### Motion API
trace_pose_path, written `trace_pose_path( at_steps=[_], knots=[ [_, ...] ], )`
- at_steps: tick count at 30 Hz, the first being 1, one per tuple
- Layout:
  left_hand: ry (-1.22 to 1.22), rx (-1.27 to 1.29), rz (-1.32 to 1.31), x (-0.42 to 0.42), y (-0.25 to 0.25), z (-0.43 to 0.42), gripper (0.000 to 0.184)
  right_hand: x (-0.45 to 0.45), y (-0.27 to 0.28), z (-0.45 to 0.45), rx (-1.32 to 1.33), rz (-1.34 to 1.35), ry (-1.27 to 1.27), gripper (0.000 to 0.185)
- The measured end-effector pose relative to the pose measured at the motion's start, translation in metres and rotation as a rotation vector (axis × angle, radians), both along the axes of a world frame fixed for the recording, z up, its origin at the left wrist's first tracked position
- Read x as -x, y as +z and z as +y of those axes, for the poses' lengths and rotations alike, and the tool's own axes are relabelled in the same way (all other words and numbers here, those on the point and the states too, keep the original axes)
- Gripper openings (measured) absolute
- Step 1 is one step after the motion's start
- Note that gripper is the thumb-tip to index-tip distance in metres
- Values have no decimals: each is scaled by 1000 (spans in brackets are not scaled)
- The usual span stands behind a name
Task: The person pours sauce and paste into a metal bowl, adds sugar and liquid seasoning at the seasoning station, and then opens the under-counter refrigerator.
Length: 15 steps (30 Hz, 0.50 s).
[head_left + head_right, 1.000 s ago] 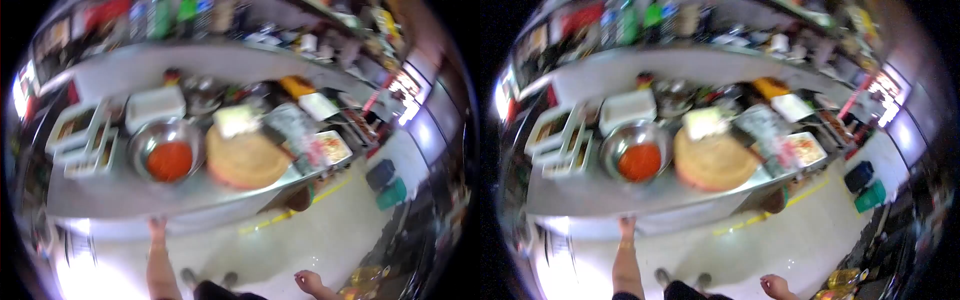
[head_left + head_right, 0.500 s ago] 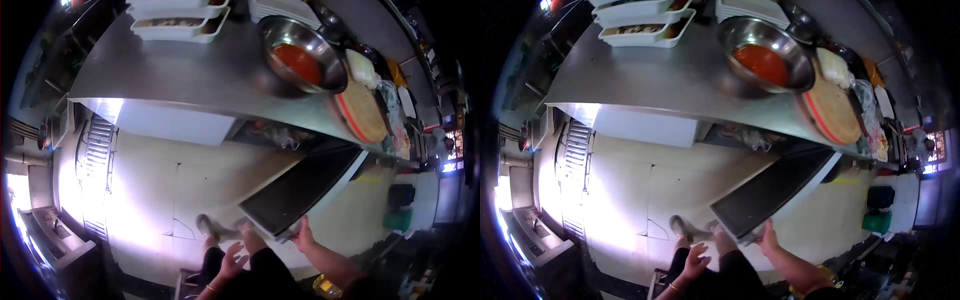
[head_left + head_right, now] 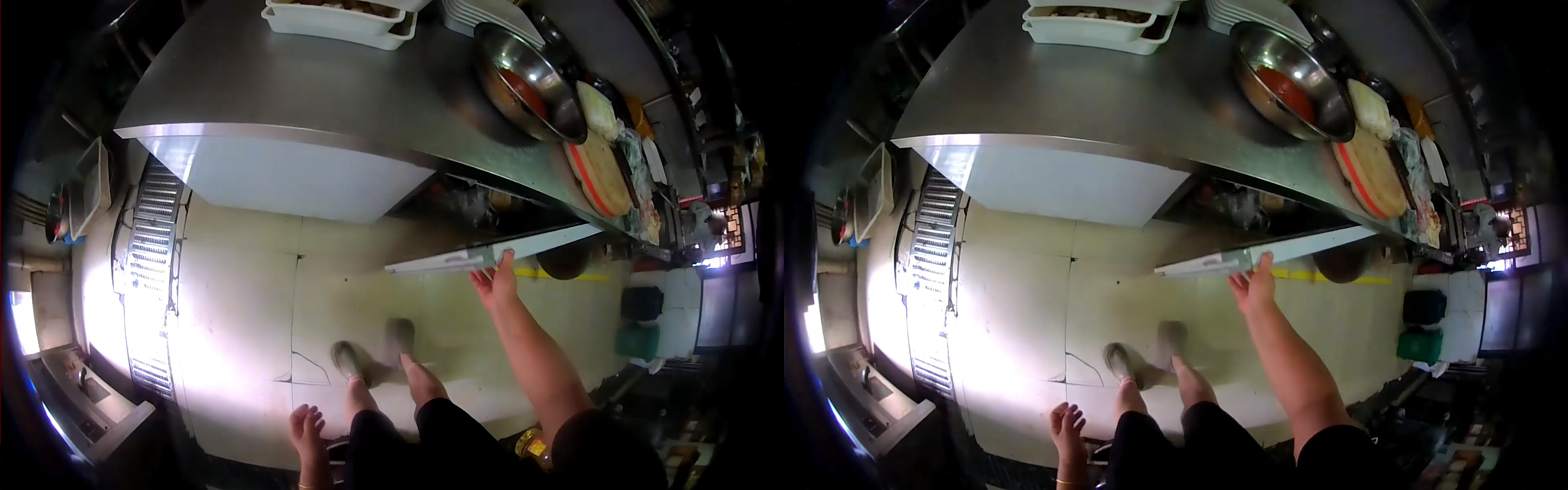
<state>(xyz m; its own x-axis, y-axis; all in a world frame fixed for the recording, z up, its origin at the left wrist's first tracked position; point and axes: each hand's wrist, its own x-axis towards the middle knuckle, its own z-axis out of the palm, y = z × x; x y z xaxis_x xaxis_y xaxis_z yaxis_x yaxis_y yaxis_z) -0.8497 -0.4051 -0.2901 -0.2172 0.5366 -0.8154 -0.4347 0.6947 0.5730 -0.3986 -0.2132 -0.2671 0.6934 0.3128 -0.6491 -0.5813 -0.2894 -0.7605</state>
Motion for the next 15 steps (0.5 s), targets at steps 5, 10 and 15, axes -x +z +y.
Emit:
trace_pose_path(
  at_steps=[5, 10, 15],
  knots=[
    [15, 19, -57, -5, 1, -2, 27, 64, 2, 74, -150, -194, 304, 41],
    [73, 25, -57, -8, 4, -6, 24, 10, -67, 159, -209, -799, 558, 19],
    [131, 36, -24, -20, 9, -6, 23, 44, -22, 174, -229, -390, 604, 24]
  ],
)
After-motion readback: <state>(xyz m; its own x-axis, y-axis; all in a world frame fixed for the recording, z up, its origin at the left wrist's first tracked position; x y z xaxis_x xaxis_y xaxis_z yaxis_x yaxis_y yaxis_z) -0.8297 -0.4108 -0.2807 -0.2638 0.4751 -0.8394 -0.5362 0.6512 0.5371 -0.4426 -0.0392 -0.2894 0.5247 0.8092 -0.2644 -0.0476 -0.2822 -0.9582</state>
